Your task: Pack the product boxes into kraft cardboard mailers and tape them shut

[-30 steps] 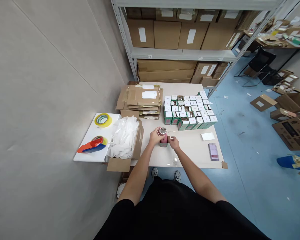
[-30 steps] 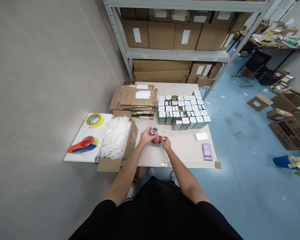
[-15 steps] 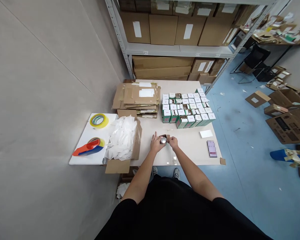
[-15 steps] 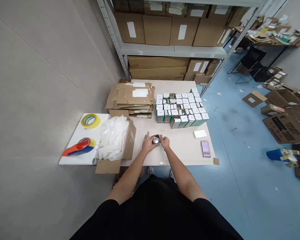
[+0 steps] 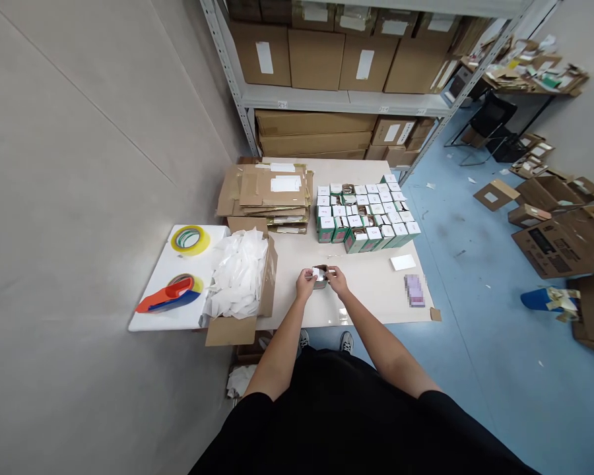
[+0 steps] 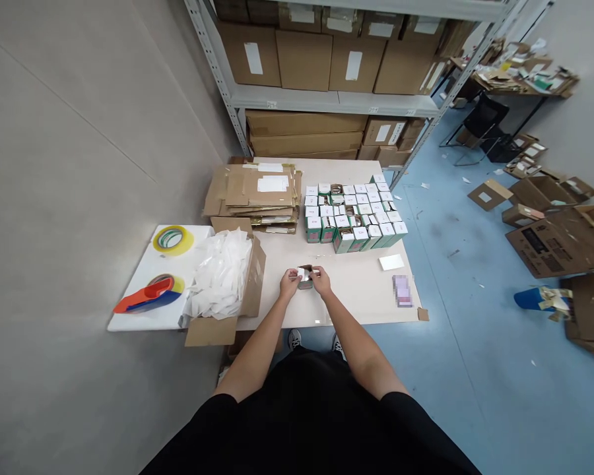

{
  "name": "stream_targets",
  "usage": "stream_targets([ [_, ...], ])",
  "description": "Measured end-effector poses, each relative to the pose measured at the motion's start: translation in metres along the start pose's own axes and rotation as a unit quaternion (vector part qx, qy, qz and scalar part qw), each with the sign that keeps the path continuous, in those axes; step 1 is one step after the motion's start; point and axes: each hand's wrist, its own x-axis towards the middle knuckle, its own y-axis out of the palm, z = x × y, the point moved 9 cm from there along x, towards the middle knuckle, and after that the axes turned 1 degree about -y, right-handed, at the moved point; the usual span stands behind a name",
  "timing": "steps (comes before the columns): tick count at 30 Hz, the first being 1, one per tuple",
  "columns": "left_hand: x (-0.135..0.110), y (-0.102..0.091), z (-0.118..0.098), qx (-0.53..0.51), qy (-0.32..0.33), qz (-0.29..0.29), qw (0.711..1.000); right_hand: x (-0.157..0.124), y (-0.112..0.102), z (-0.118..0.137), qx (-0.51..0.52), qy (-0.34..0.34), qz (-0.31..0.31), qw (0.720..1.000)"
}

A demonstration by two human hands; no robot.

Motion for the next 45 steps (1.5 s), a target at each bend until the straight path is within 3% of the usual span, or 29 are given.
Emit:
stream_targets([
  [4,0.002,-0.001,0.008,0.038,-0.044,-0.005,0.998,-0.004,0.003,-0.001,-0.017,-0.001,0.032,0.999],
  [8,-0.001,0.003,0.012,0.046,-0.054,0.021,0.997,-0.007,-0.006,-0.025,0.001,0.076,-0.039,0.996],
  [11,-0.002,0.007,0.007,0.027,-0.036,0.029,0.999,-0.003,0.006,-0.030,0.052,0.083,-0.031,0.995],
  [14,0.007,0.003,-0.004,0.041,-0.028,0.025,0.998,0.012,0.024,-0.017,0.074,0.057,-0.002,0.996],
  [18,0.036,-0.011,-0.027,0.045,0.015,0.011,0.999,0.044,0.042,0.017,0.070,0.005,0.009,0.997],
  [21,0.057,-0.018,-0.031,0.040,0.019,0.011,0.999,0.063,0.056,0.034,0.065,-0.022,0.039,0.997],
  [26,0.070,-0.013,-0.020,0.024,-0.013,0.029,0.999,0.070,0.062,0.031,0.045,-0.022,0.052,0.997],
  [29,0.068,-0.016,-0.017,0.065,-0.059,-0.003,0.996,0.069,0.055,0.024,0.013,0.007,0.055,0.998],
  [32,0.058,-0.031,-0.029,0.115,-0.064,-0.075,0.988,0.063,0.041,0.023,-0.004,0.035,0.040,0.999],
  [37,0.014,-0.046,-0.070,0.121,0.058,-0.125,0.983,0.037,0.008,0.036,0.064,0.023,0.015,0.998],
  [42,-0.045,-0.056,-0.099,0.062,0.152,-0.140,0.977,0.001,-0.030,0.072,0.125,-0.078,0.014,0.989],
  [45,-0.079,-0.065,-0.122,0.070,0.220,-0.139,0.963,-0.016,-0.040,0.101,0.125,-0.136,0.044,0.982],
])
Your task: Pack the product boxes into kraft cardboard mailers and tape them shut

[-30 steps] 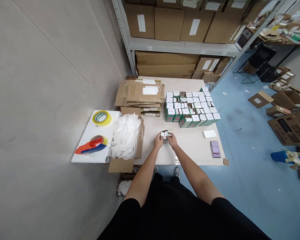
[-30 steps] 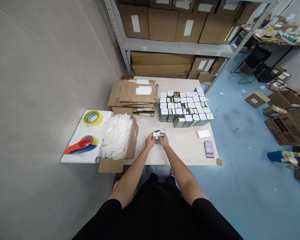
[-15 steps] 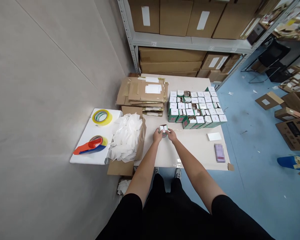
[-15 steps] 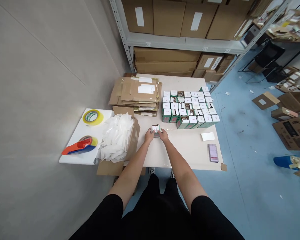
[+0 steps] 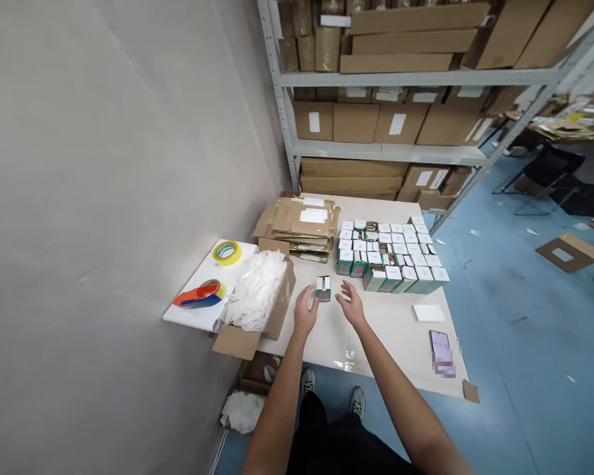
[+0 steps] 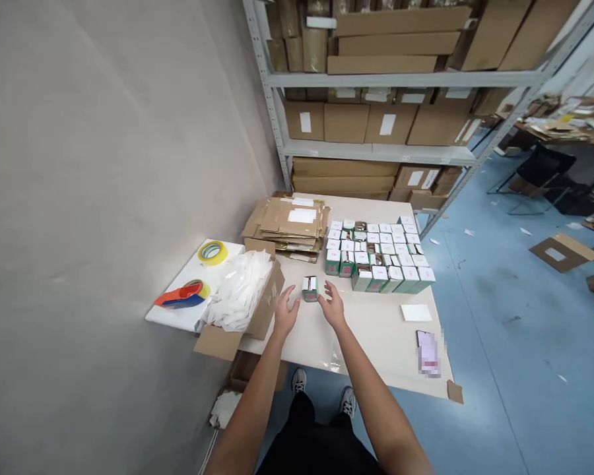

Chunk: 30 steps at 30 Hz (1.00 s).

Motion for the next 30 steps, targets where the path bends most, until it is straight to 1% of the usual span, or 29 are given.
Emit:
stream_targets([
  [2,-0.009,-0.021,-0.018,0.011,0.026,-0.017,0.999,-0.004,0.012,0.024,-0.006,-0.032,0.036,0.999],
  [4,-0.015,-0.047,-0.031,0.026,0.036,-0.039,0.998,-0.007,0.033,0.049,-0.013,-0.068,0.077,0.995],
  [6,-0.019,-0.078,-0.040,0.038,0.043,-0.063,0.996,-0.011,0.064,0.072,-0.020,-0.103,0.119,0.987],
  [9,-0.025,-0.132,-0.043,0.041,0.047,-0.112,0.992,-0.019,0.121,0.100,-0.031,-0.145,0.175,0.973],
  [12,-0.031,-0.191,-0.030,0.043,0.023,-0.154,0.987,-0.028,0.187,0.119,-0.041,-0.177,0.222,0.958],
  [15,-0.036,-0.249,-0.004,0.043,-0.020,-0.195,0.980,-0.037,0.256,0.131,-0.056,-0.196,0.259,0.944],
  [17,-0.038,-0.283,0.015,0.027,-0.045,-0.215,0.975,-0.044,0.304,0.139,-0.078,-0.214,0.285,0.931],
  [20,-0.037,-0.325,0.038,0.002,-0.061,-0.232,0.971,-0.054,0.375,0.151,-0.126,-0.265,0.326,0.899],
  [23,-0.039,-0.360,0.051,-0.006,-0.062,-0.259,0.964,-0.066,0.437,0.158,-0.180,-0.324,0.359,0.857],
  [25,-0.044,-0.380,0.057,-0.009,-0.065,-0.278,0.958,-0.073,0.469,0.153,-0.237,-0.338,0.379,0.828],
  [26,-0.048,-0.389,0.061,-0.009,-0.069,-0.290,0.955,-0.075,0.480,0.148,-0.272,-0.334,0.383,0.817],
  [28,-0.059,-0.407,0.069,-0.006,-0.080,-0.321,0.944,-0.074,0.493,0.137,-0.333,-0.312,0.379,0.805],
  [30,-0.071,-0.424,0.078,-0.002,-0.093,-0.359,0.929,-0.073,0.496,0.132,-0.357,-0.304,0.369,0.802],
])
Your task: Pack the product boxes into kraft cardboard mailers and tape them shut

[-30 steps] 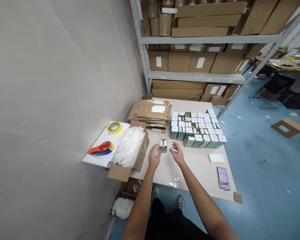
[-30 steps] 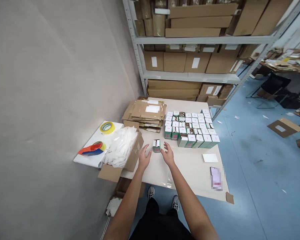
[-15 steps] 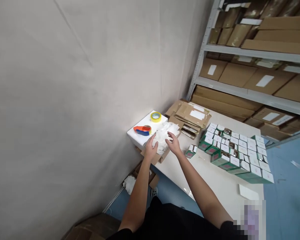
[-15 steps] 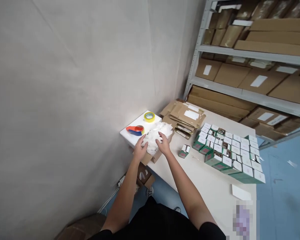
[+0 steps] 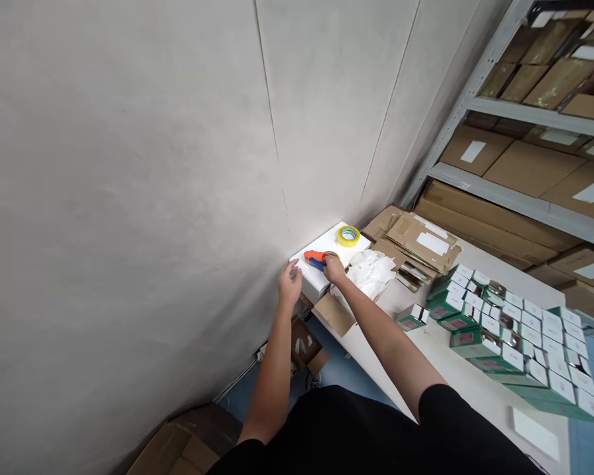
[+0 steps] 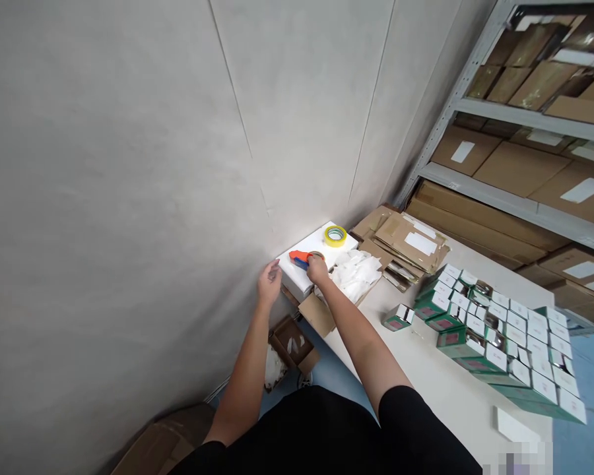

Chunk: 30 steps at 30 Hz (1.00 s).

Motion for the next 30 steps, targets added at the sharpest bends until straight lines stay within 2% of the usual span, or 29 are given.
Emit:
stream_targets([
  [3,0.005,-0.021,0.011,0.007,-0.020,-0.057,0.998,-0.006,-0.008,0.001,0.008,-0.024,-0.039,0.999],
  [6,0.008,-0.027,0.011,0.010,-0.030,-0.099,0.995,-0.020,-0.025,-0.004,0.037,-0.036,-0.093,0.994],
  [8,0.009,-0.019,0.001,0.005,-0.021,-0.107,0.994,-0.035,-0.041,-0.009,0.057,-0.041,-0.134,0.989],
  [11,0.007,0.005,-0.022,-0.002,0.002,-0.094,0.996,-0.067,-0.075,-0.018,0.078,-0.062,-0.198,0.975],
  [16,-0.013,0.069,-0.071,-0.009,0.047,-0.053,0.997,-0.145,-0.143,-0.053,0.066,-0.065,-0.264,0.960],
  [19,-0.039,0.120,-0.101,-0.023,0.070,-0.009,0.997,-0.205,-0.180,-0.090,0.025,-0.030,-0.303,0.952],
  [22,-0.077,0.177,-0.128,-0.041,0.088,0.062,0.993,-0.274,-0.205,-0.133,-0.003,-0.002,-0.332,0.943],
  [26,-0.131,0.245,-0.151,-0.055,0.099,0.134,0.984,-0.371,-0.211,-0.198,-0.025,0.050,-0.356,0.933],
  [30,-0.185,0.299,-0.156,-0.063,0.098,0.184,0.976,-0.463,-0.186,-0.267,-0.034,0.149,-0.343,0.927],
])
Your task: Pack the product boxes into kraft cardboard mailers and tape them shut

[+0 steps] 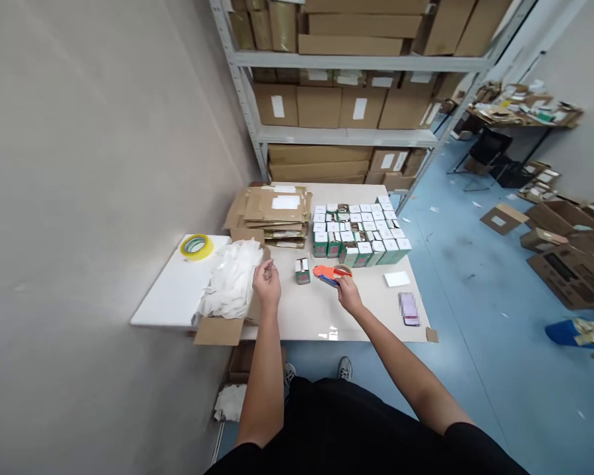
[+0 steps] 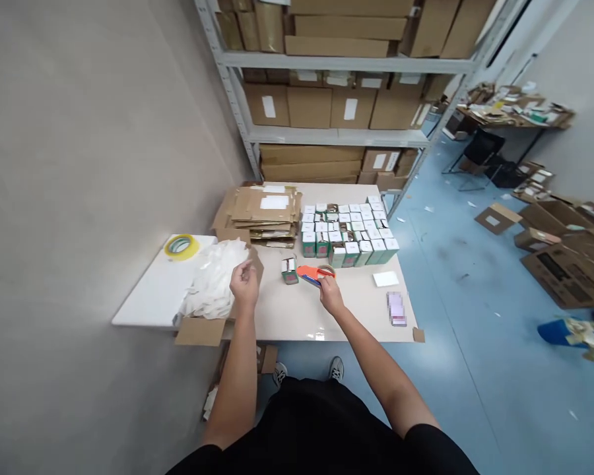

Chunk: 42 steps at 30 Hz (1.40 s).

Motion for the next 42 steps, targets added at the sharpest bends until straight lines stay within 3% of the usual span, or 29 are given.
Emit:
stream_targets([
  [4,-0.036,0.052,-0.004,0.014,-0.007,0.056,0.998,-0.066,-0.005,-0.086,-0.017,0.107,0.041,0.993],
  [10,-0.081,0.078,-0.004,0.051,-0.020,0.111,0.992,-0.159,-0.001,-0.186,-0.051,0.285,0.132,0.948],
  [14,-0.096,0.088,0.006,0.071,-0.048,0.136,0.987,-0.195,-0.012,-0.215,-0.077,0.349,0.130,0.925],
  [19,-0.103,0.120,0.005,0.041,-0.065,0.167,0.983,-0.200,-0.025,-0.218,-0.146,0.398,0.161,0.891],
  [22,-0.103,0.144,-0.003,0.021,-0.057,0.186,0.981,-0.180,-0.036,-0.206,-0.163,0.385,0.153,0.895],
  [26,-0.096,0.161,-0.022,0.006,-0.031,0.190,0.981,-0.126,-0.052,-0.174,-0.114,0.319,0.083,0.937],
  [29,-0.086,0.160,-0.038,-0.007,-0.010,0.191,0.982,-0.071,-0.065,-0.133,-0.065,0.224,0.004,0.972],
  [32,-0.069,0.149,-0.050,-0.014,0.004,0.184,0.983,-0.018,-0.068,-0.086,-0.022,0.130,-0.046,0.990],
  [37,-0.020,0.122,-0.048,-0.013,0.005,0.167,0.986,0.066,-0.046,-0.017,0.020,0.042,-0.058,0.997],
  [42,0.043,0.102,-0.023,-0.028,-0.011,0.170,0.985,0.144,-0.001,0.026,0.016,0.039,-0.003,0.999],
])
